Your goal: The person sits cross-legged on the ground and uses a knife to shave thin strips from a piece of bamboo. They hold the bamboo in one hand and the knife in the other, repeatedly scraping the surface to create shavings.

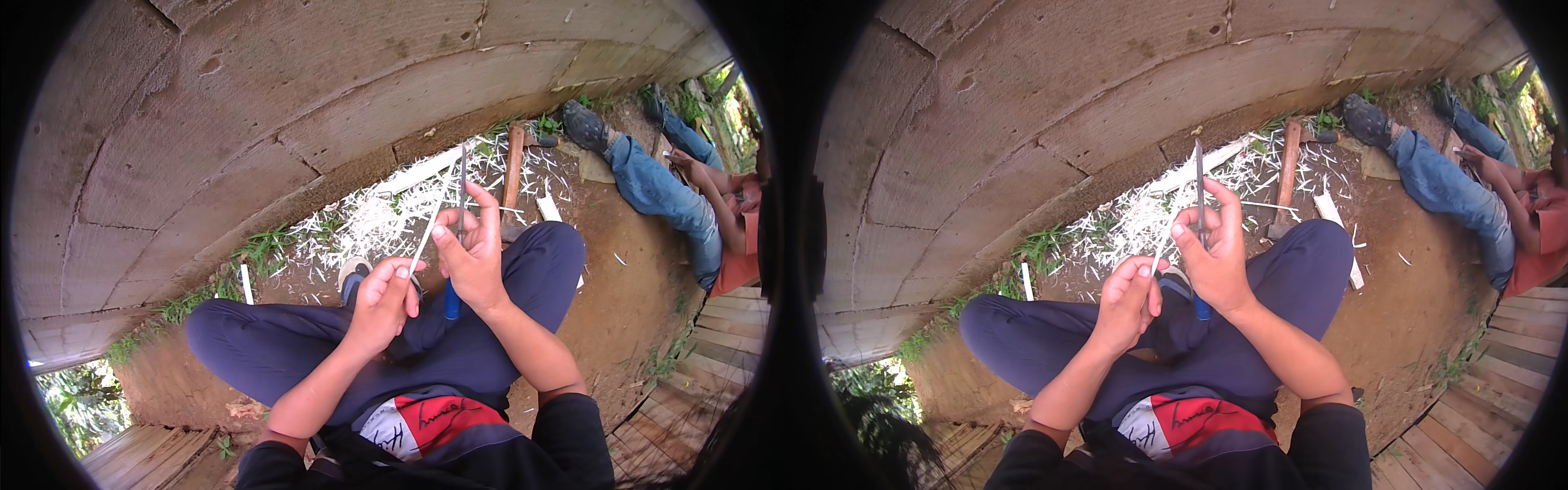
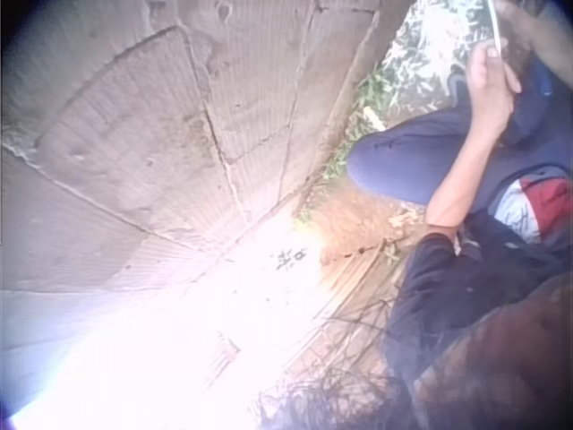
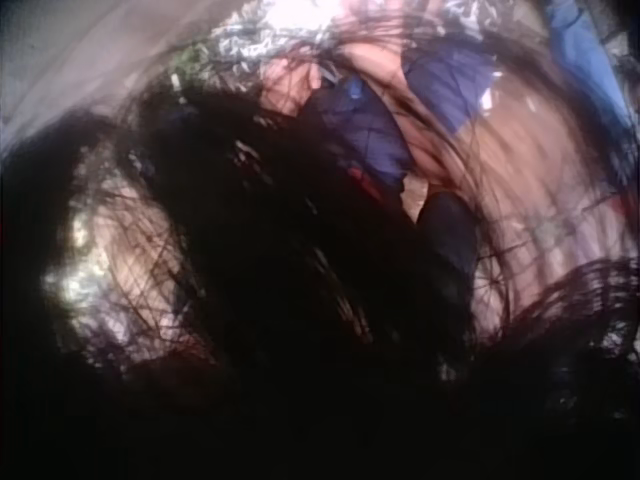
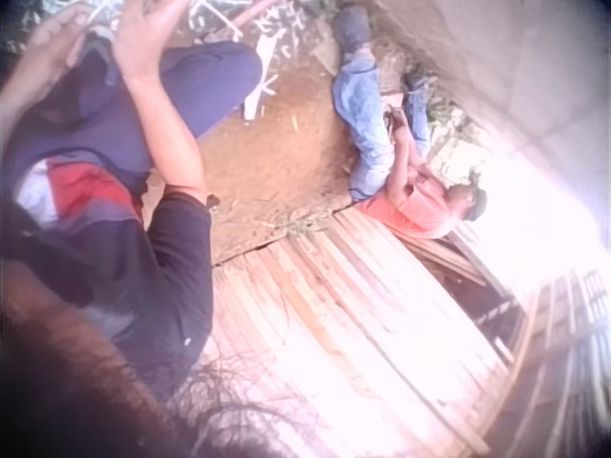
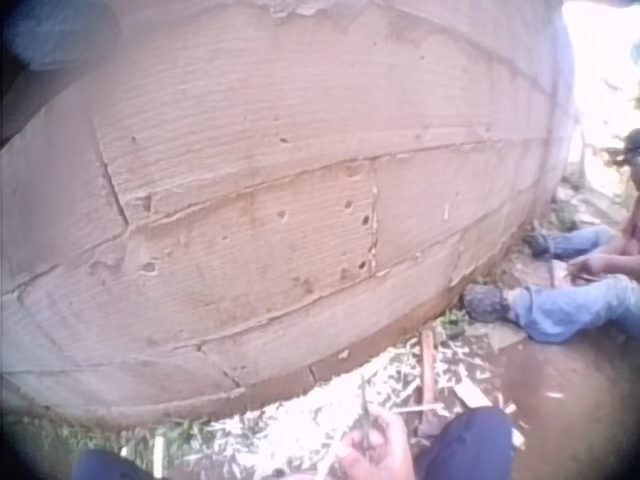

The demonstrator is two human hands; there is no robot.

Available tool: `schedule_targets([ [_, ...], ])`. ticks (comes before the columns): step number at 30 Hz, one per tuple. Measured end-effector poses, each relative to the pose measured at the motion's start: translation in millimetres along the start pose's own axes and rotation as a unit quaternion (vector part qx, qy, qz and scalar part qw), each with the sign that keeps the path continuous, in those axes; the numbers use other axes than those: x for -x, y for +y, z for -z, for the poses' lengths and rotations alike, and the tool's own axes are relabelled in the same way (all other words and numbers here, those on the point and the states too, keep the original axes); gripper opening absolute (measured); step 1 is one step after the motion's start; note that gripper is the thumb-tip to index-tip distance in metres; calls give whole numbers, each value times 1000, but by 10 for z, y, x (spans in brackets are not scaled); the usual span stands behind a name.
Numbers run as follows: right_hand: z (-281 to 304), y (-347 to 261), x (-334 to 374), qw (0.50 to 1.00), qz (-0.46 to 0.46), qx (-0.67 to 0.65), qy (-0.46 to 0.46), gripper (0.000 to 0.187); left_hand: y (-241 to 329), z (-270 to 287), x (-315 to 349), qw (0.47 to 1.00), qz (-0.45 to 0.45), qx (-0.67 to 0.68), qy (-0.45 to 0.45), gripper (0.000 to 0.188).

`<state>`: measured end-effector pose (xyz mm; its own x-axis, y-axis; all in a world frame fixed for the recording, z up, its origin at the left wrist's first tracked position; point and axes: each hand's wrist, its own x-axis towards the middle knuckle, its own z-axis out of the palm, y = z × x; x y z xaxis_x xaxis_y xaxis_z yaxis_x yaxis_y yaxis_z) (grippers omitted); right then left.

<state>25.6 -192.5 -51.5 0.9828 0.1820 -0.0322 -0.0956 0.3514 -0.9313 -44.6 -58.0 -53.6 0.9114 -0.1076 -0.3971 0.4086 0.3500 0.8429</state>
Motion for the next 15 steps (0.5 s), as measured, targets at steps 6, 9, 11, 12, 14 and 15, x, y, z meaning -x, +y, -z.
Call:
schedule_targets([
  [6, 11, 73, 45, 987, 108, 116, -8, 54, 9, -9, 5, 1000, -4, 3, -12, 27],
  [9, 33, 147, 61, 963, 187, 184, -57, 53, -9, 42, -24, 1000, -2, 13, 1, 27],
  [11, -39, 120, 89, 971, 175, 149, -69, 46, -8, 56, -37, 1000, -2, 25, 10, 27],
  [12, -31, 155, 79, 967, 186, 166, -60, 43, -4, 63, -41, 999, -2, 30, 14, 27],
  [14, 20, 212, 67, 968, 182, 163, -63, 43, 10, 65, -43, 999, 0, 36, 19, 27],
  [15, 37, 218, 63, 968, 180, 162, -65, 42, 20, 67, -42, 999, 1, 38, 22, 27],
])
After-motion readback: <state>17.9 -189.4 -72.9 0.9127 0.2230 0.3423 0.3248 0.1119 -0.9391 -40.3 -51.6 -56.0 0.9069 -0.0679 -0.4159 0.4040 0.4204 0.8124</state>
